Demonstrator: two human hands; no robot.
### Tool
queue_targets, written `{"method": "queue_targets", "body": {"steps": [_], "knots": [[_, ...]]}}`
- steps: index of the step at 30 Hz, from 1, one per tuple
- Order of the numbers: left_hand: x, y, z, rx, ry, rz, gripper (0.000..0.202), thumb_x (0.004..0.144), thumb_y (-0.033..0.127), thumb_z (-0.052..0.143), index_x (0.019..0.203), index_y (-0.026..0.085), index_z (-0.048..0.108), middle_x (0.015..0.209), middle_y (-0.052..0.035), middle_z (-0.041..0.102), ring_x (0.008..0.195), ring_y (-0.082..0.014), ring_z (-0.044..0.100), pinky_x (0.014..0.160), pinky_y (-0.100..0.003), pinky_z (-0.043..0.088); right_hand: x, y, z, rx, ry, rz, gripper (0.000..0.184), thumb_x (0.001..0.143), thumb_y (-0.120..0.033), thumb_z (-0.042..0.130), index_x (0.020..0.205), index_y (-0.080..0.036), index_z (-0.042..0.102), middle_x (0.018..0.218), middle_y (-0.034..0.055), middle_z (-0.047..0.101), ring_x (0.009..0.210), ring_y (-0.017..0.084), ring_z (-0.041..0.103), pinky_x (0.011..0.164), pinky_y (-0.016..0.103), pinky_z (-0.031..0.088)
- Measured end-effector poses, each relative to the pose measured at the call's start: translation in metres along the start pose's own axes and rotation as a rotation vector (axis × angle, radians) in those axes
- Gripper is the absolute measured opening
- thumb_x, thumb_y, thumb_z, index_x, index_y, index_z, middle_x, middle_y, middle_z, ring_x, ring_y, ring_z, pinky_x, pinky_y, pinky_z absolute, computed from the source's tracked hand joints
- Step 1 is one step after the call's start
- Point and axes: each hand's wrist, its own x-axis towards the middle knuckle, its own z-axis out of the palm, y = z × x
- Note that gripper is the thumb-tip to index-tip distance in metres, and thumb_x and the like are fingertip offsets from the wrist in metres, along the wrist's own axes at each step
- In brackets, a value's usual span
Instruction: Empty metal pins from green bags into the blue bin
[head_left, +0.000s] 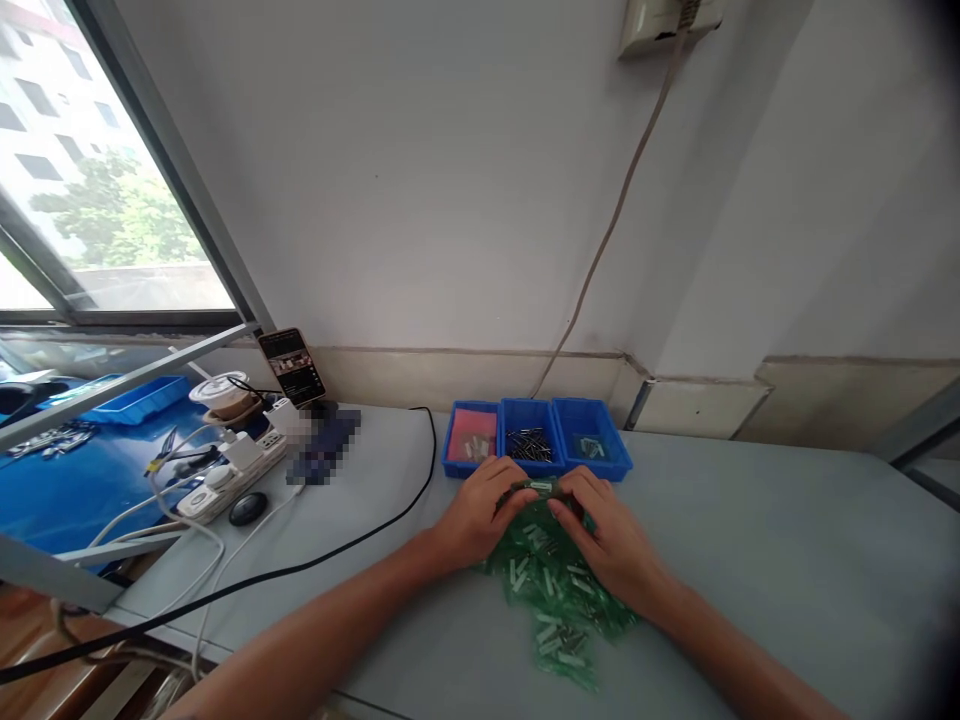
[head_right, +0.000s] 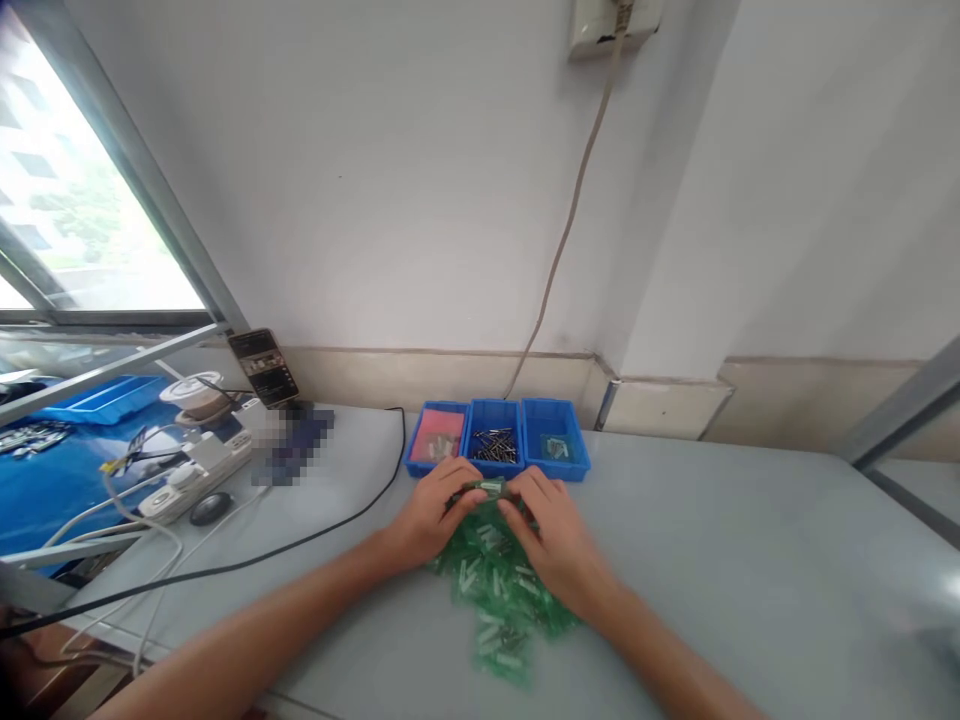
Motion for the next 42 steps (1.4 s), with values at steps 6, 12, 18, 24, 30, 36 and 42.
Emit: {"method": "queue_targets", "body": {"steps": [6,12,18,24,30,36,42], "knots": [[-0.006,0.002,0.003,-0.068,-0.009,-0.029,0.013,0.107,0.03,0.058,0.111,0.019,0.063,0.107,-0.0069,0.067,0.101,-0.0212,0.06,0.091,-0.032,0.047,-0.006,0.004,-0.002,0.051,-0.04,0.06,0.012,0.11,-0.036,0.048,0.105,-0.027,0.055,0.094,0.0031,0.061,0.083,0.023,0.058,0.075,0.037,0.047],[-0.007,0.002,0.008,-0.044,0.015,-0.089,0.021,0.104,0.038,0.063,0.094,0.019,0.064,0.088,-0.0023,0.063,0.085,-0.0185,0.057,0.081,-0.03,0.045,-0.009,0.001,0.0,0.104,-0.006,0.032,0.011,0.11,-0.034,0.047,0.107,-0.026,0.055,0.097,0.0045,0.06,0.088,0.024,0.057,0.078,0.037,0.047],[-0.006,0.009,0.006,-0.103,-0.037,-0.046,0.022,0.11,0.035,0.051,0.104,0.018,0.063,0.102,-0.0069,0.064,0.097,-0.0202,0.059,0.089,-0.032,0.047,-0.007,-0.006,0.001,0.226,-0.007,0.082,0.016,0.109,-0.034,0.048,0.097,-0.025,0.054,0.089,0.0007,0.055,0.079,0.02,0.054,0.074,0.033,0.045],[-0.007,0.009,0.005,-0.109,-0.075,-0.035,0.02,0.11,0.034,0.049,0.107,0.018,0.061,0.102,-0.007,0.064,0.096,-0.0205,0.058,0.089,-0.032,0.047,-0.006,-0.007,0.0,0.296,-0.017,0.108,0.016,0.11,-0.035,0.048,0.101,-0.026,0.057,0.091,0.0004,0.056,0.082,0.019,0.055,0.075,0.032,0.045],[-0.01,0.007,0.007,-0.047,-0.09,-0.06,0.014,0.107,0.03,0.051,0.112,0.019,0.058,0.101,-0.0053,0.062,0.093,-0.02,0.057,0.086,-0.032,0.046,-0.008,-0.002,0.001,0.301,-0.022,0.172,0.022,0.11,-0.043,0.047,0.101,-0.025,0.057,0.09,0.0008,0.058,0.081,0.02,0.056,0.074,0.033,0.046],[-0.011,0.006,0.008,-0.018,-0.066,-0.11,0.015,0.108,0.032,0.049,0.108,0.019,0.057,0.098,-0.0045,0.062,0.09,-0.0195,0.057,0.083,-0.031,0.045,-0.006,-0.006,-0.001,0.253,-0.06,0.165,0.02,0.108,-0.039,0.049,0.096,-0.025,0.055,0.087,-0.0002,0.057,0.078,0.02,0.055,0.071,0.032,0.045],[-0.008,0.01,0.006,-0.061,-0.081,-0.085,0.021,0.109,0.033,0.047,0.103,0.019,0.061,0.098,-0.0049,0.063,0.092,-0.0198,0.057,0.086,-0.032,0.046,-0.006,-0.009,-0.003,0.242,-0.068,0.147,0.019,0.109,-0.039,0.049,0.098,-0.025,0.057,0.088,0.0002,0.059,0.079,0.019,0.056,0.074,0.033,0.048]]}}
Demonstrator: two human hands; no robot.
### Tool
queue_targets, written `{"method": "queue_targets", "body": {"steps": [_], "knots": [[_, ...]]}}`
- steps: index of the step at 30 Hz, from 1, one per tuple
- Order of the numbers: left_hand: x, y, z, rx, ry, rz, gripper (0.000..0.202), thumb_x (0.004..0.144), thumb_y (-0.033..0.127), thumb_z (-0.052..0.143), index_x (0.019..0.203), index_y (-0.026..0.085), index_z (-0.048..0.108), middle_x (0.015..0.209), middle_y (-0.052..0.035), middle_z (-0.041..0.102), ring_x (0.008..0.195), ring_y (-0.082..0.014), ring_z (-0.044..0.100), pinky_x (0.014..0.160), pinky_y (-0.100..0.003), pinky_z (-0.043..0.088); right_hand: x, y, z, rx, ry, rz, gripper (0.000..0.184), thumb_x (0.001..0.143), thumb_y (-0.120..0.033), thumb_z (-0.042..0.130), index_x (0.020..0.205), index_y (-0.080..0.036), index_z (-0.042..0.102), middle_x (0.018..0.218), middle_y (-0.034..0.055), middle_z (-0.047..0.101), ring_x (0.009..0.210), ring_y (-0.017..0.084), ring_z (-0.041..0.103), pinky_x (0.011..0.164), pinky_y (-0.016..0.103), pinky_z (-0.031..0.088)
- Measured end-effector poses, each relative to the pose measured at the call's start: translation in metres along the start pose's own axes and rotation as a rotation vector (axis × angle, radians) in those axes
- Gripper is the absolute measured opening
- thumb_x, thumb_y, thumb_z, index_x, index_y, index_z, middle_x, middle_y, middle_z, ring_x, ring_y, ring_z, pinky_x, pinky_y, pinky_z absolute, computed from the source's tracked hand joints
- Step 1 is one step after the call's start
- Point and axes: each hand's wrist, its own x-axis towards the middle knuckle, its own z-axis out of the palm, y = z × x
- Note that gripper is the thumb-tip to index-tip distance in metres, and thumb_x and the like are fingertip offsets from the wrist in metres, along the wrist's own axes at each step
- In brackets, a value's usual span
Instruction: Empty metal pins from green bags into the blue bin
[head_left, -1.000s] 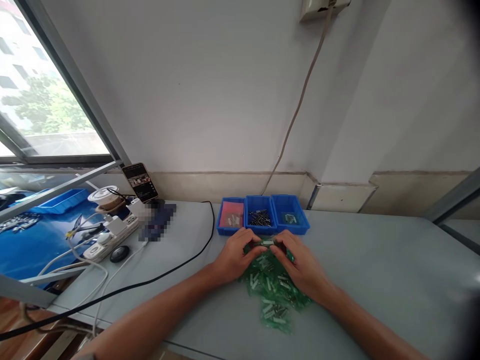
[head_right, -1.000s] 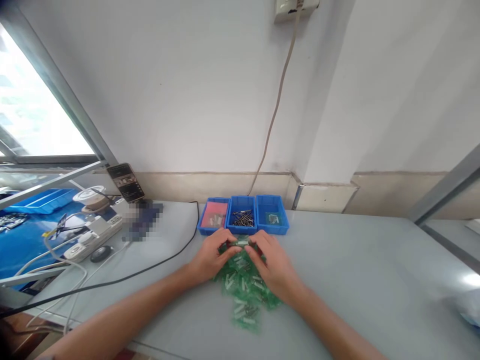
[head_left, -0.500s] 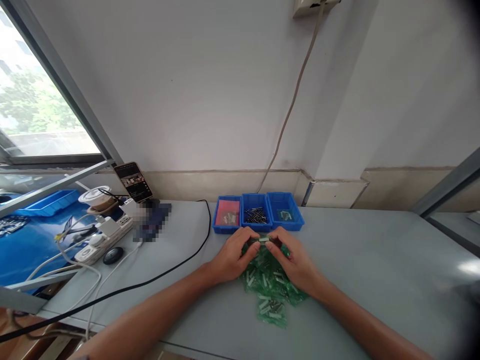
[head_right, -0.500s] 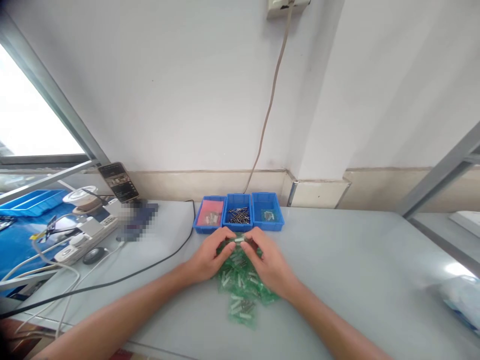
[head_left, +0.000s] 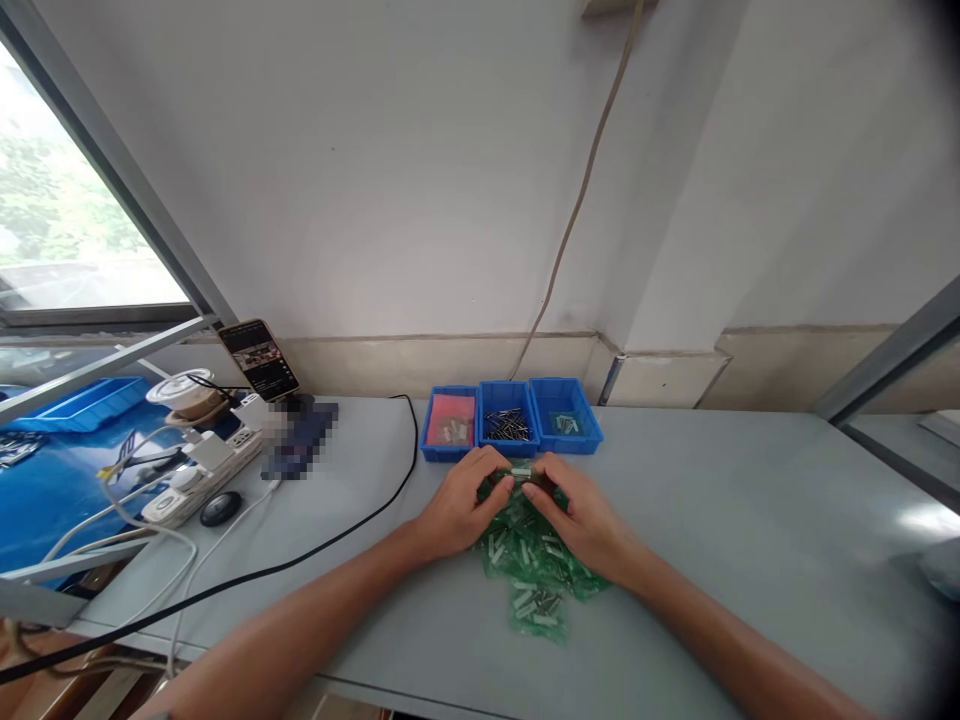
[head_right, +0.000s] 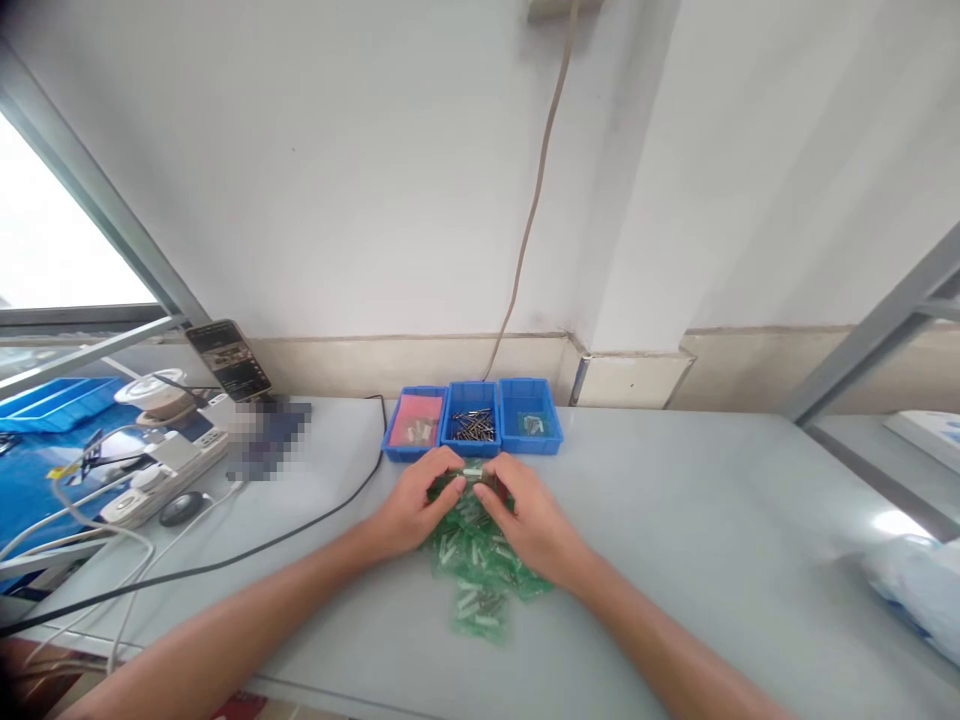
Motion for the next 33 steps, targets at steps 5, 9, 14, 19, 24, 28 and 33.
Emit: {"method": "queue_targets", "body": {"steps": [5,9,14,19,24,28,33], "knots": [[0.001,0.0,0.001,-0.021,-0.011,0.039,0.018,0.108,0.031,0.051,0.105,0.019,0.064,0.101,-0.0064,0.066,0.098,-0.0216,0.059,0.091,-0.035,0.047,-0.001,0.003,0.001,0.018,0.002,-0.006,0.02,0.109,-0.039,0.047,0.101,-0.025,0.058,0.09,0.001,0.061,0.08,0.02,0.058,0.075,0.033,0.048],[-0.001,-0.002,0.004,-0.013,0.012,0.002,0.017,0.107,0.034,0.053,0.112,0.02,0.062,0.102,-0.0063,0.065,0.093,-0.0207,0.059,0.085,-0.033,0.048,-0.002,0.006,0.002,0.008,0.008,0.02,0.02,0.109,-0.039,0.047,0.098,-0.025,0.056,0.089,0.0004,0.06,0.079,0.02,0.057,0.073,0.032,0.047],[-0.003,-0.003,0.005,0.013,0.035,-0.025,0.019,0.108,0.036,0.049,0.11,0.02,0.06,0.098,-0.0054,0.064,0.089,-0.0195,0.059,0.081,-0.031,0.047,-0.003,0.003,0.002,0.03,0.005,0.046,0.013,0.108,-0.037,0.05,0.107,-0.026,0.057,0.093,0.0012,0.063,0.081,0.02,0.06,0.075,0.033,0.05],[-0.002,-0.008,0.007,-0.025,0.088,-0.098,0.022,0.108,0.038,0.051,0.116,0.02,0.062,0.102,-0.005,0.067,0.086,-0.018,0.061,0.077,-0.028,0.048,-0.002,0.003,0.0,0.087,0.069,0.079,0.012,0.104,-0.029,0.054,0.115,-0.026,0.053,0.101,0.0025,0.064,0.086,0.02,0.061,0.074,0.032,0.051],[-0.004,-0.01,0.009,-0.13,0.089,-0.122,0.025,0.108,0.035,0.053,0.129,0.022,0.055,0.115,-0.0064,0.068,0.097,-0.0188,0.065,0.085,-0.03,0.052,-0.002,0.005,0.002,0.142,0.019,0.088,0.016,0.104,-0.031,0.055,0.119,-0.027,0.052,0.094,0.0002,0.061,0.082,0.02,0.059,0.073,0.033,0.05],[-0.005,-0.008,0.009,-0.121,0.094,-0.116,0.032,0.108,0.035,0.053,0.137,0.022,0.047,0.109,-0.0059,0.066,0.091,-0.0187,0.064,0.08,-0.03,0.053,-0.001,0.009,0.004,0.19,0.063,0.088,0.024,0.106,-0.036,0.053,0.129,-0.027,0.052,0.094,0.0008,0.062,0.082,0.02,0.06,0.074,0.034,0.051],[-0.006,-0.007,0.008,-0.11,0.043,-0.081,0.045,0.104,0.03,0.056,0.146,0.024,0.039,0.1,-0.003,0.061,0.084,-0.0175,0.06,0.074,-0.029,0.052,0.001,0.013,0.004,0.238,0.154,0.086,0.029,0.105,-0.04,0.055,0.13,-0.027,0.052,0.09,0.0005,0.061,0.079,0.021,0.06,0.073,0.034,0.051]]}}
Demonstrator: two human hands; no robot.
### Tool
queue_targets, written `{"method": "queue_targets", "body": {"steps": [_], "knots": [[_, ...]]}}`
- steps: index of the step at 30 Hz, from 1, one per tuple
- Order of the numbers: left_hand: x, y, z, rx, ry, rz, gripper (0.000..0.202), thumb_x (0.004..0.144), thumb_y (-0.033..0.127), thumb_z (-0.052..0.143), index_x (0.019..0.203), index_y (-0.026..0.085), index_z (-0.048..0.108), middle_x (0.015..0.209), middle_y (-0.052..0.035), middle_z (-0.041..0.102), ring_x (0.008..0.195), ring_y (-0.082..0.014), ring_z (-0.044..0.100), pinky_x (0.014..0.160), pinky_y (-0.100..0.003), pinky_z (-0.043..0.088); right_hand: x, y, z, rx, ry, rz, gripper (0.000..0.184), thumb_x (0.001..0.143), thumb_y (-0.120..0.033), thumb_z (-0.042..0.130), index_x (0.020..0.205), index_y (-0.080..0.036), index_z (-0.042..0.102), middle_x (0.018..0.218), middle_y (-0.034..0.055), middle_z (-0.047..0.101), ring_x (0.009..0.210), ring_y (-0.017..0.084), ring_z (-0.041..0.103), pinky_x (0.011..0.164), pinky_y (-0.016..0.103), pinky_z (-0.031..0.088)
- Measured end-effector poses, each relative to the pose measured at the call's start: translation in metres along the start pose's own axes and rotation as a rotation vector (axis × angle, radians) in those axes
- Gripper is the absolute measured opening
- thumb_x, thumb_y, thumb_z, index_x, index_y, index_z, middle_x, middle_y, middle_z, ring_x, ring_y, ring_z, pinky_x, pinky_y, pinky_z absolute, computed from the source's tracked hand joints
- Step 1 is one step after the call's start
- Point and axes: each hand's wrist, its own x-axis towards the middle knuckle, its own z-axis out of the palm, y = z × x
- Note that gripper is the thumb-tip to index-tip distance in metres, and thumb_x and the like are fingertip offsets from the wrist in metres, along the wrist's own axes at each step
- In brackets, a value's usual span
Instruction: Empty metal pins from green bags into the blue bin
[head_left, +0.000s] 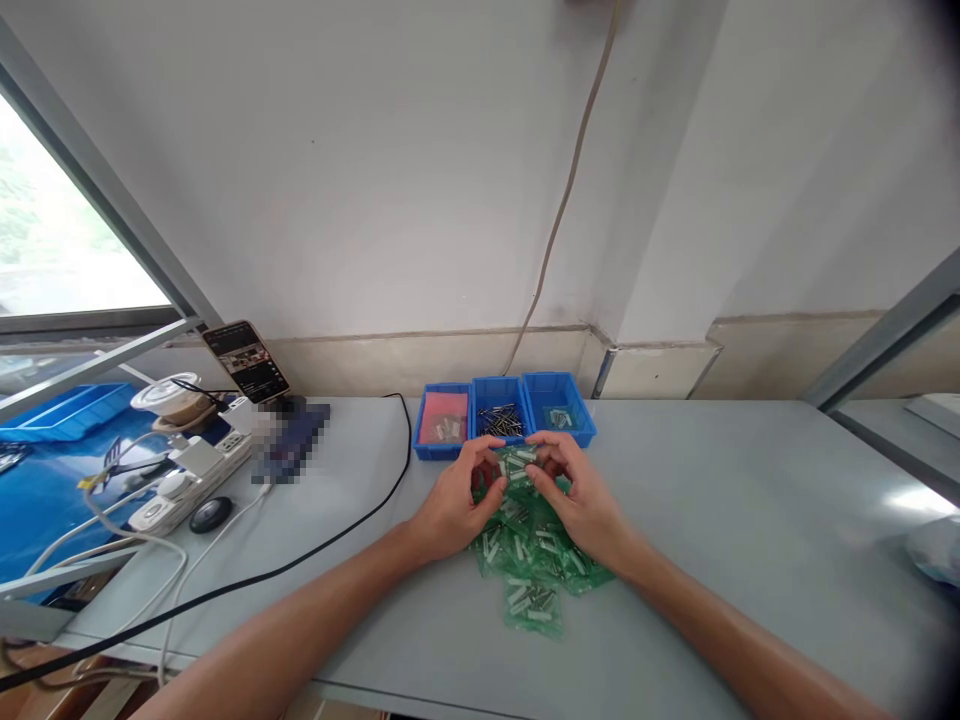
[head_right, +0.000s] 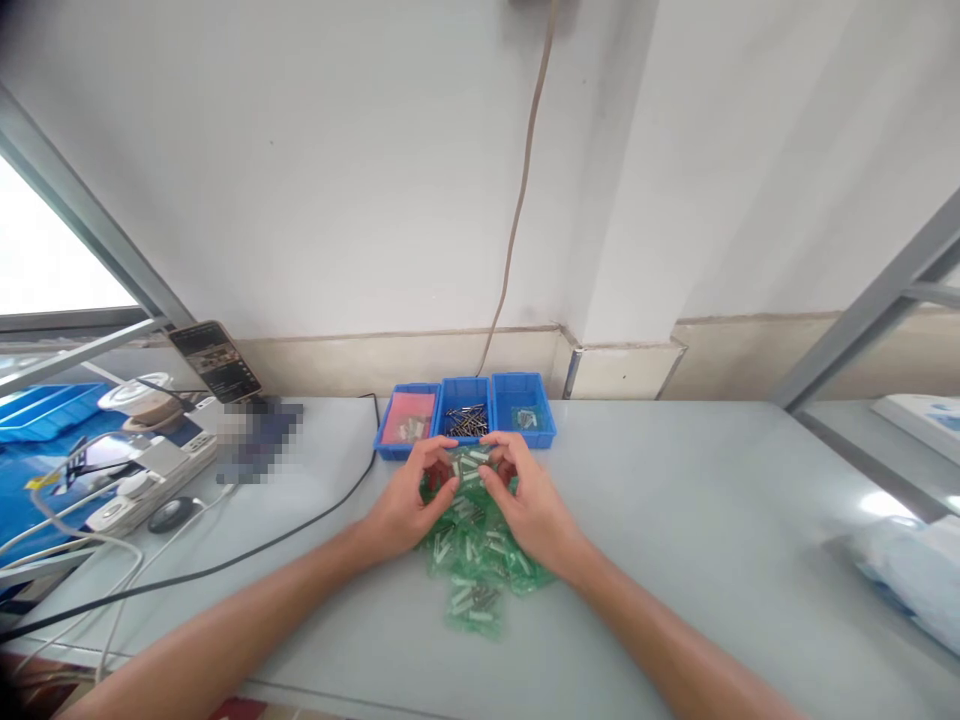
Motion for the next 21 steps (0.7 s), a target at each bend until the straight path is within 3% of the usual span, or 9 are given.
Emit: {"method": "queue_targets", "body": {"steps": [13,21], "knots": [[0.0029,-0.0028,0.001,0.113,0.002,0.022,0.035,0.101,0.021,0.055,0.136,0.023,0.05,0.1,-0.0024,0.064,0.083,-0.0163,0.062,0.079,-0.029,0.053,-0.0059,0.001,0.0014,-0.165,-0.079,0.01,0.032,0.1,-0.028,0.058,0.131,-0.028,0.053,0.081,-0.0029,0.057,0.072,0.019,0.057,0.066,0.031,0.047],[0.0008,-0.0008,-0.0013,0.193,-0.024,0.111,0.038,0.102,0.024,0.056,0.14,0.026,0.05,0.121,-0.0062,0.066,0.093,-0.0182,0.065,0.087,-0.033,0.055,-0.0051,-0.0007,-0.0009,-0.186,-0.06,0.04,0.031,0.1,-0.029,0.056,0.131,-0.028,0.054,0.079,-0.0031,0.055,0.072,0.019,0.057,0.066,0.031,0.046]]}}
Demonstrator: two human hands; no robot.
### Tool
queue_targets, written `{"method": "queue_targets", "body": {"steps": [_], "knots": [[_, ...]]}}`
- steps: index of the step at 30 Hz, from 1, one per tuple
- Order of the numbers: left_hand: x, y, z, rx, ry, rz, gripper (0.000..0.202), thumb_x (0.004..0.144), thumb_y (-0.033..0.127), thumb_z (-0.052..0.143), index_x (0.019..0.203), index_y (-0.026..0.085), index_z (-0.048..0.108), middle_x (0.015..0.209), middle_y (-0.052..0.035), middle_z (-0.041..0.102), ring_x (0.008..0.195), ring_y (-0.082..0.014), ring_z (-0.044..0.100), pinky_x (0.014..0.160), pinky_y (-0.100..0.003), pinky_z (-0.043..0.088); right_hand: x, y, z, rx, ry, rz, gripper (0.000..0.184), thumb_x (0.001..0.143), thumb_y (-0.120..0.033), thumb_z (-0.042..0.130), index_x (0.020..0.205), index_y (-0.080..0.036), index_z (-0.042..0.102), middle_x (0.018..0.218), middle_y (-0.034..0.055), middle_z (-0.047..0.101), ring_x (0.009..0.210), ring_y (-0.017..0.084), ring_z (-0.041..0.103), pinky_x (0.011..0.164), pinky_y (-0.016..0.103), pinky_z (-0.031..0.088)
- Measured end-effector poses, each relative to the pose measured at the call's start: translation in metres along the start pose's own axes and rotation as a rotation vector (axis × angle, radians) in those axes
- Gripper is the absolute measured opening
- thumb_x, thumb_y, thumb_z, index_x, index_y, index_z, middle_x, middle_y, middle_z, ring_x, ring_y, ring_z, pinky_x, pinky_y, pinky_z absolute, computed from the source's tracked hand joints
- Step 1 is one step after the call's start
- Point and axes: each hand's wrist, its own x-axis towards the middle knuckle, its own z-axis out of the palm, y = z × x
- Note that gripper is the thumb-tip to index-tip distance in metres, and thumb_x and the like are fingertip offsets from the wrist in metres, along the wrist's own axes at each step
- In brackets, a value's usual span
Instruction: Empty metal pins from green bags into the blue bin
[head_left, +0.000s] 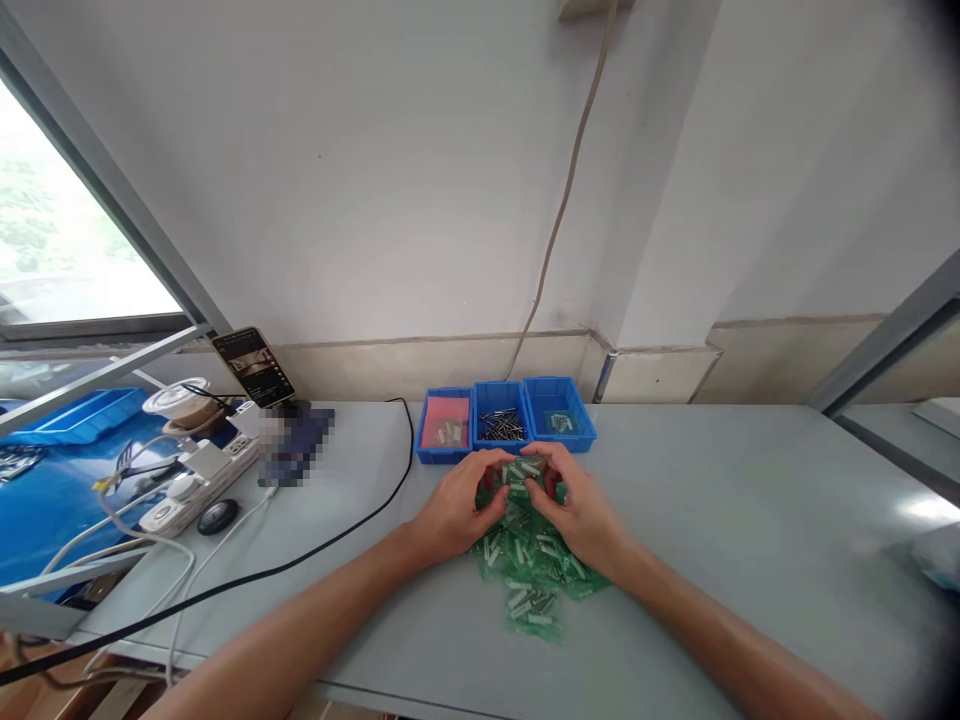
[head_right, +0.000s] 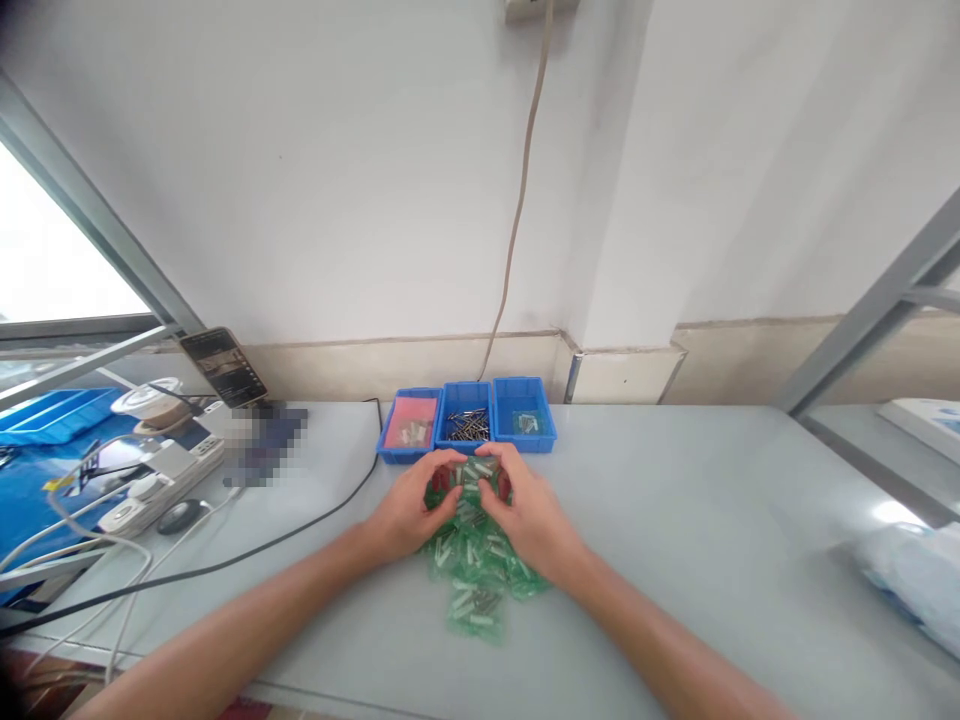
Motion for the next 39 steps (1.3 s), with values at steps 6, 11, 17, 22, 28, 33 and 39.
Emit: {"method": "queue_targets", "body": {"steps": [6,11,17,22,28,33,39], "knots": [[0.0,-0.001,-0.002,0.055,-0.006,0.071,0.044,0.099,0.019,0.058,0.142,0.025,0.048,0.121,-0.0077,0.065,0.094,-0.0197,0.064,0.088,-0.035,0.056,0.001,0.005,0.002,-0.022,0.026,-0.005,0.03,0.101,-0.033,0.054,0.131,-0.029,0.055,0.081,-0.0019,0.058,0.073,0.021,0.059,0.067,0.033,0.048],[-0.001,0.0,-0.002,0.076,0.011,0.148,0.044,0.1,0.018,0.057,0.143,0.023,0.048,0.119,-0.0089,0.066,0.099,-0.0215,0.065,0.095,-0.039,0.057,0.0,0.005,0.003,-0.028,0.048,0.012,0.031,0.101,-0.033,0.055,0.131,-0.03,0.055,0.082,-0.0017,0.056,0.074,0.021,0.059,0.067,0.033,0.048],[0.002,0.002,-0.003,0.063,-0.027,0.168,0.047,0.099,0.008,0.049,0.144,0.022,0.05,0.128,-0.0126,0.061,0.119,-0.0243,0.061,0.104,-0.041,0.054,0.002,0.001,0.003,0.095,0.054,0.033,0.033,0.101,-0.036,0.057,0.133,-0.029,0.055,0.081,-0.0022,0.055,0.074,0.021,0.057,0.068,0.033,0.047],[0.002,0.0,-0.003,0.111,0.001,0.166,0.047,0.1,0.007,0.049,0.144,0.023,0.052,0.127,-0.012,0.062,0.118,-0.0251,0.06,0.105,-0.043,0.053,0.002,-0.005,0.004,0.244,0.062,0.019,0.034,0.101,-0.038,0.061,0.134,-0.03,0.054,0.08,-0.0036,0.051,0.072,0.019,0.053,0.068,0.032,0.047],[0.002,-0.002,-0.004,0.18,0.185,0.185,0.026,0.105,0.017,0.055,0.126,0.024,0.068,0.112,-0.0093,0.06,0.101,-0.0219,0.06,0.088,-0.036,0.054,0.0,-0.008,0.003,0.291,0.044,0.021,0.029,0.105,-0.043,0.056,0.13,-0.029,0.057,0.083,-0.0017,0.058,0.077,0.019,0.057,0.072,0.031,0.048],[0.004,-0.001,-0.005,0.097,0.26,0.107,0.014,0.107,0.024,0.055,0.112,0.019,0.068,0.109,-0.0091,0.064,0.102,-0.021,0.062,0.092,-0.037,0.054,0.0,-0.01,0.0,0.128,-0.013,-0.065,0.023,0.105,-0.045,0.056,0.118,-0.027,0.062,0.103,0.0032,0.061,0.083,0.019,0.058,0.073,0.032,0.048],[-0.002,-0.003,0.001,-0.004,0.258,0.024,0.032,0.107,0.029,0.057,0.138,0.023,0.052,0.11,-0.006,0.068,0.095,-0.0186,0.067,0.087,-0.033,0.058,0.001,-0.006,0.002,0.083,0.031,-0.038,0.02,0.107,-0.042,0.052,0.098,-0.025,0.057,0.091,0.001,0.059,0.08,0.02,0.056,0.074,0.032,0.045]]}}
